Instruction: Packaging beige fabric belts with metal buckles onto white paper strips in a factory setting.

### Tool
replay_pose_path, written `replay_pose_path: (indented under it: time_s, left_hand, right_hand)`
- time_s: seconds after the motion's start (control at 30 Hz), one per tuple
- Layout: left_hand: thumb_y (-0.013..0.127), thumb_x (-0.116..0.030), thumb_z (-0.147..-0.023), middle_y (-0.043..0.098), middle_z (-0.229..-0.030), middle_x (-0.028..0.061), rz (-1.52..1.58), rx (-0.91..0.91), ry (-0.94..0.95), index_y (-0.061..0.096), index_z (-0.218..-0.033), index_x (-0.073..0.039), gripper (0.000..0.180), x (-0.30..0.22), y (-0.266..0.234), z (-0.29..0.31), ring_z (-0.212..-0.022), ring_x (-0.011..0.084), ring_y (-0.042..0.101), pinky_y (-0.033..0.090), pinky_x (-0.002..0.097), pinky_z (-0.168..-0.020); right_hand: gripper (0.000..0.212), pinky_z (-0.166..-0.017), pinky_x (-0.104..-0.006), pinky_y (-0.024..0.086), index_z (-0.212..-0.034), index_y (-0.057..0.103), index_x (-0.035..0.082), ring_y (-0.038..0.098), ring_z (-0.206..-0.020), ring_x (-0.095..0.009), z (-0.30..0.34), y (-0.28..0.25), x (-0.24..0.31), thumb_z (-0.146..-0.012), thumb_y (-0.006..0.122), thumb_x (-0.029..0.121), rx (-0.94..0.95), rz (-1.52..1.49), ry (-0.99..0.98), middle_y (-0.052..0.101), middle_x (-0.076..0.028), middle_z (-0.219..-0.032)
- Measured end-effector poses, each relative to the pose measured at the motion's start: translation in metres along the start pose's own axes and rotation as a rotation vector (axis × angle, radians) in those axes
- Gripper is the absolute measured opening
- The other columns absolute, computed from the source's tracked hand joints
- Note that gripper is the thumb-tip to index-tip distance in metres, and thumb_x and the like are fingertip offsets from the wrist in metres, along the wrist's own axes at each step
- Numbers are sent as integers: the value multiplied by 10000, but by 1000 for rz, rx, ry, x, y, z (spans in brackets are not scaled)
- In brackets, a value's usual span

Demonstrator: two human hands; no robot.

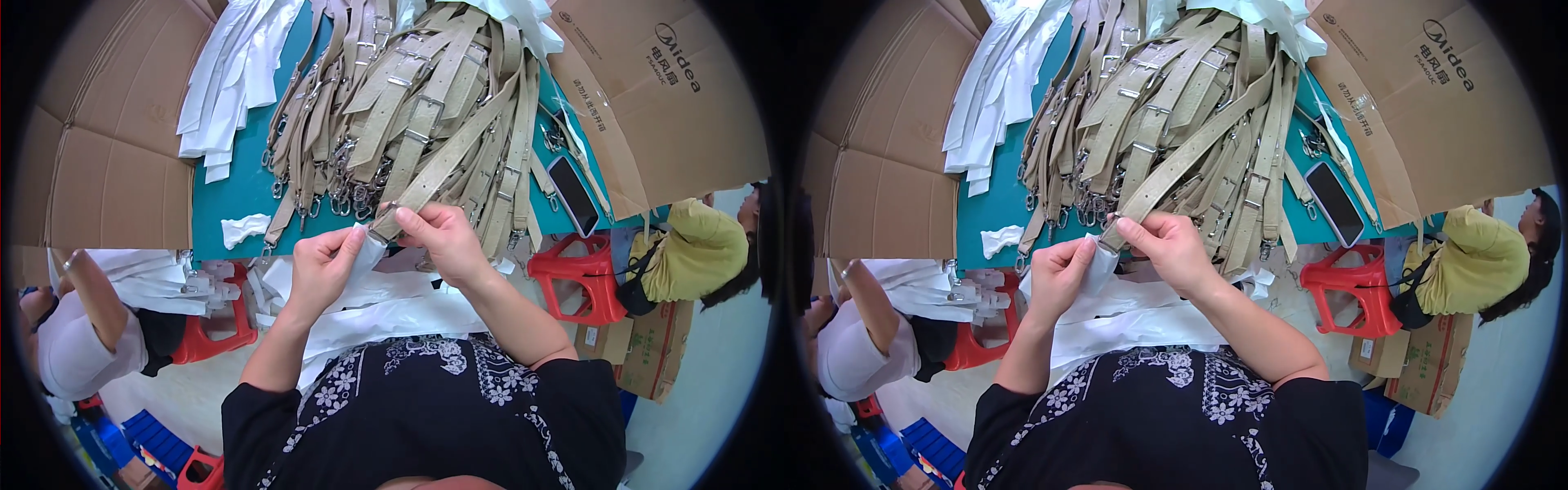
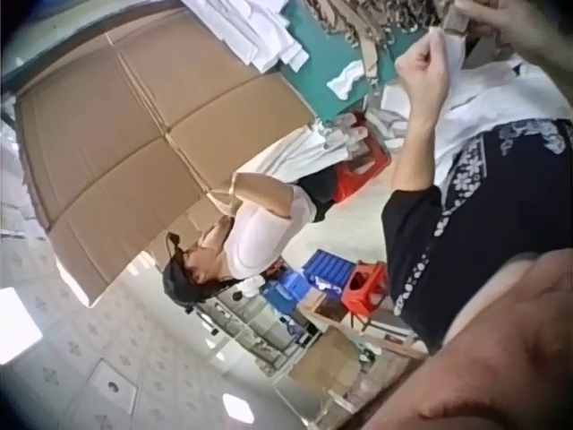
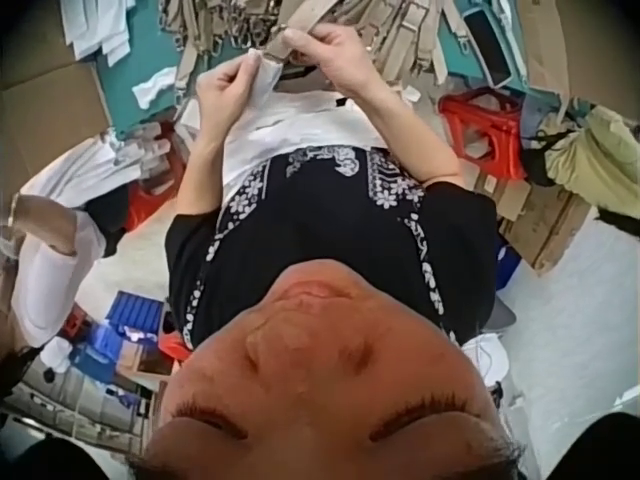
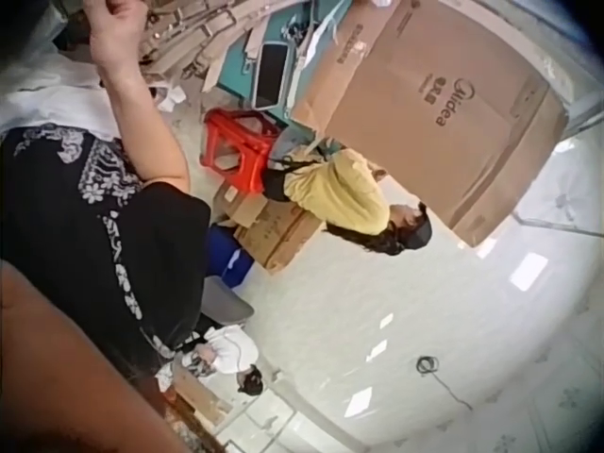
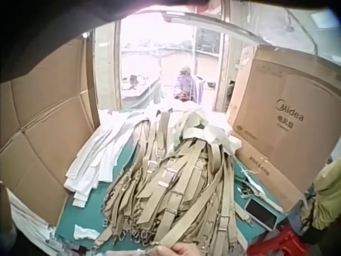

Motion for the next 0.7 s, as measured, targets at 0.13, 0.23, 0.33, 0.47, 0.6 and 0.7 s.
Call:
replay_pose_path:
  time_s: [0.13,0.23,0.33,0.47,0.6,0.7]
  left_hand:
    - [555,-184,-874,616,-719,-7,58,13,16,642,-967,16,237,2,-4,6,-637,27,476,404,188,-557]
    - [548,-188,-880,608,-742,-23,81,29,40,641,-977,16,244,2,-8,7,-656,24,468,395,180,-574]
    - [553,-179,-875,640,-804,31,85,56,30,637,-982,15,237,2,-7,8,-707,52,521,430,204,-629]
    - [558,-135,-863,658,-908,110,109,50,98,635,-980,16,206,1,-2,11,-796,118,594,464,242,-705]
    - [550,-104,-861,653,-924,118,61,41,193,635,-987,8,188,-2,2,11,-819,142,599,463,252,-731]
    - [546,-94,-860,654,-909,111,96,54,202,639,-978,2,179,0,4,8,-827,150,597,459,257,-740]
  right_hand:
    - [292,-784,-281,444,-1054,608,17,561,-897,-124,7,7,9,-864,546,230,121,11,-42,624,-59,-977]
    - [246,-855,-309,426,-1051,610,20,559,-962,-164,9,7,17,-870,524,162,226,-54,-174,619,-82,-1012]
    - [236,-867,-302,419,-1029,604,-17,563,-951,-163,13,11,26,-859,544,136,346,71,-220,612,-99,-1018]
    - [253,-755,-271,487,-1044,585,-19,574,-874,-117,12,13,28,-860,554,152,332,167,-168,621,-65,-952]
    - [275,-705,-250,479,-1012,594,-19,571,-815,-92,8,9,15,-839,593,195,225,276,38,628,-45,-884]
    - [272,-703,-252,474,-1017,589,-25,563,-811,-94,7,18,4,-832,604,173,286,249,50,613,-54,-913]
Point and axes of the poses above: each hand's wrist, its own z-axis away from the middle knuckle, its own y-axis out of the palm, x = y × z, the point moved 6 cm from there along -z, towards the middle knuckle
